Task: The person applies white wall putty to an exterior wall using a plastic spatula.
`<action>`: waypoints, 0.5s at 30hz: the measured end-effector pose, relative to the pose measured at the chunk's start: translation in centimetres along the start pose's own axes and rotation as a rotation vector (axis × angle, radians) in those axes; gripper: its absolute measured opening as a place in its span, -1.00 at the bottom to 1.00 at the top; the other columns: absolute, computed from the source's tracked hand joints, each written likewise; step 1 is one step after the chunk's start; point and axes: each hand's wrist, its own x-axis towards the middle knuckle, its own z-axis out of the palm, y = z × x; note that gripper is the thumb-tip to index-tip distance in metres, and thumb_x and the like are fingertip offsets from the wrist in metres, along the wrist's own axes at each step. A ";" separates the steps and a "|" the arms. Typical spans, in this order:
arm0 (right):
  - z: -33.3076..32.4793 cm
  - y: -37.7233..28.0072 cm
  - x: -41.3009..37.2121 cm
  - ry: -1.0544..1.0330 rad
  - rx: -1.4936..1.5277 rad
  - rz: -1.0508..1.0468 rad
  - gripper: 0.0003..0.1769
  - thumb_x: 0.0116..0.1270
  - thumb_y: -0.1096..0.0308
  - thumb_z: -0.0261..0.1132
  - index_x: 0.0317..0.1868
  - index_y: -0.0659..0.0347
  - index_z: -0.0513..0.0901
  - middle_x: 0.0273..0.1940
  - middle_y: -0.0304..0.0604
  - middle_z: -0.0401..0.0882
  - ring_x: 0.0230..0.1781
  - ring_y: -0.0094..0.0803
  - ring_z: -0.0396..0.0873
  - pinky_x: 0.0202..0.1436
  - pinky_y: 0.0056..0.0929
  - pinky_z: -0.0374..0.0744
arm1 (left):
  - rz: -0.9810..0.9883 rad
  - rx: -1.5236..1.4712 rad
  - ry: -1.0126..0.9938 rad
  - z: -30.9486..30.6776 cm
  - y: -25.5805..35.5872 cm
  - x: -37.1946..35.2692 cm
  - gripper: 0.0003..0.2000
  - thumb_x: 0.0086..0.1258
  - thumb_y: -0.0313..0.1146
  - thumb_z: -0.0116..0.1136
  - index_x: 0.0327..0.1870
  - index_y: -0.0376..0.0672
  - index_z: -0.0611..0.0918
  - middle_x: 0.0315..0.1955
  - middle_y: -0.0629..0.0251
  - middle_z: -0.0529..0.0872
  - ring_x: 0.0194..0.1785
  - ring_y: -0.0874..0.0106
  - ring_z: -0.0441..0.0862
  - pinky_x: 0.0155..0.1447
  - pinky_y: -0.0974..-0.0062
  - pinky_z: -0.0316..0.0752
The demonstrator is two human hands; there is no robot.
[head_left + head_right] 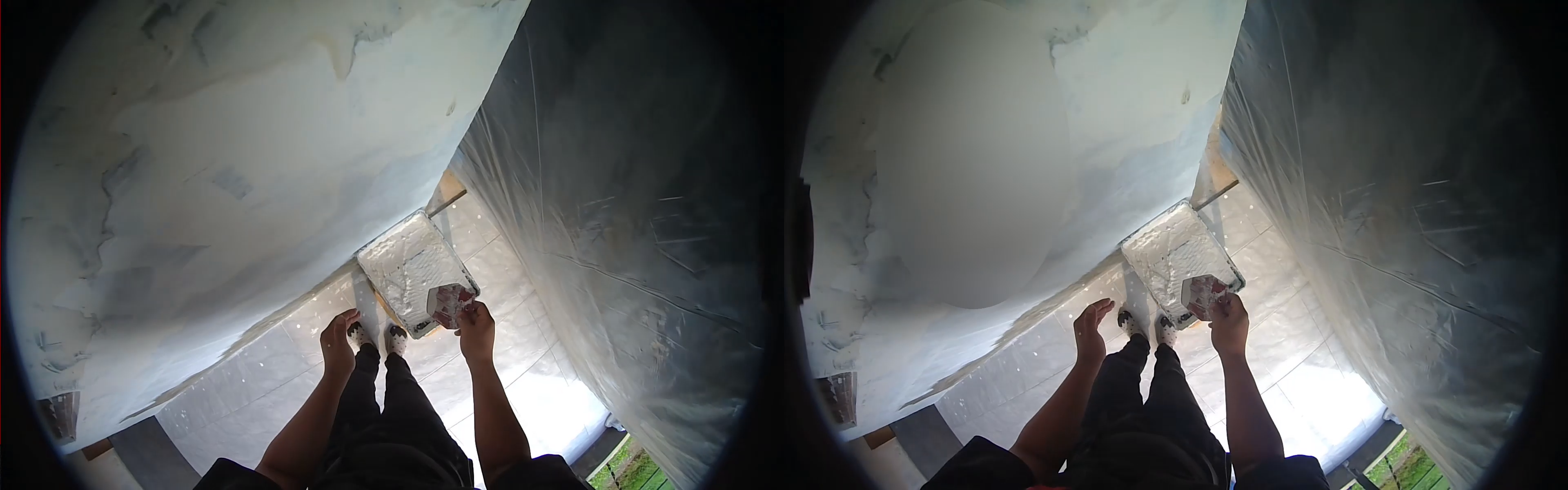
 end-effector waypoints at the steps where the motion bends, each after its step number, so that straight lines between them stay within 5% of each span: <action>1: 0.4 1.0 0.7 -0.022 -0.061 0.035 -0.76 0.38 0.44 0.30 0.00 0.37 0.61 -0.27 -0.07 0.71 -0.32 -0.46 0.67 -0.30 -0.42 0.62 | -0.085 0.013 0.005 0.4 -2.5 0.3 -0.40 0.65 0.01 -0.24 0.13 -0.46 0.63 0.01 -0.07 0.75 0.18 0.20 0.67 0.31 0.29 0.45; 2: 1.3 3.2 1.8 -0.001 -0.119 -0.076 -0.84 0.36 0.48 0.30 -0.07 0.31 0.62 -0.31 -0.20 0.70 -0.40 -0.56 0.59 -0.36 -0.48 0.58 | -0.159 0.019 0.014 0.7 -4.4 0.4 -0.39 0.65 0.01 -0.26 0.14 -0.46 0.62 0.00 -0.08 0.74 0.17 0.20 0.67 0.30 0.28 0.46; 5: 4.8 6.5 4.9 -0.001 -0.246 -0.105 -0.83 0.36 0.42 0.31 -0.09 0.31 0.64 -0.33 -0.13 0.71 -0.35 -0.44 0.65 -0.25 -0.37 0.60 | -0.384 -0.036 0.055 2.5 -9.4 3.9 -0.38 0.64 0.05 -0.24 0.15 -0.44 0.62 0.01 -0.06 0.74 0.18 0.17 0.66 0.36 0.26 0.40; 7: 6.8 7.7 6.7 -0.017 -0.319 -0.091 -0.79 0.36 0.37 0.32 -0.09 0.31 0.65 -0.29 -0.01 0.73 -0.27 -0.20 0.72 -0.13 -0.25 0.61 | -0.556 -0.115 0.063 3.4 -12.0 4.7 -0.33 0.62 0.14 -0.24 0.20 -0.41 0.59 0.11 -0.06 0.69 0.26 0.18 0.59 0.43 0.22 0.31; 15: 11.6 13.6 10.6 -0.191 -0.459 -0.110 -0.79 0.38 0.33 0.27 -0.06 0.26 0.62 -0.24 0.15 0.71 -0.15 0.13 0.69 -0.10 -0.06 0.60 | -0.836 -0.269 0.095 5.6 -20.0 6.6 -0.22 0.56 0.29 -0.32 0.33 -0.35 0.49 0.22 -0.03 0.62 0.34 0.20 0.52 0.47 0.25 0.26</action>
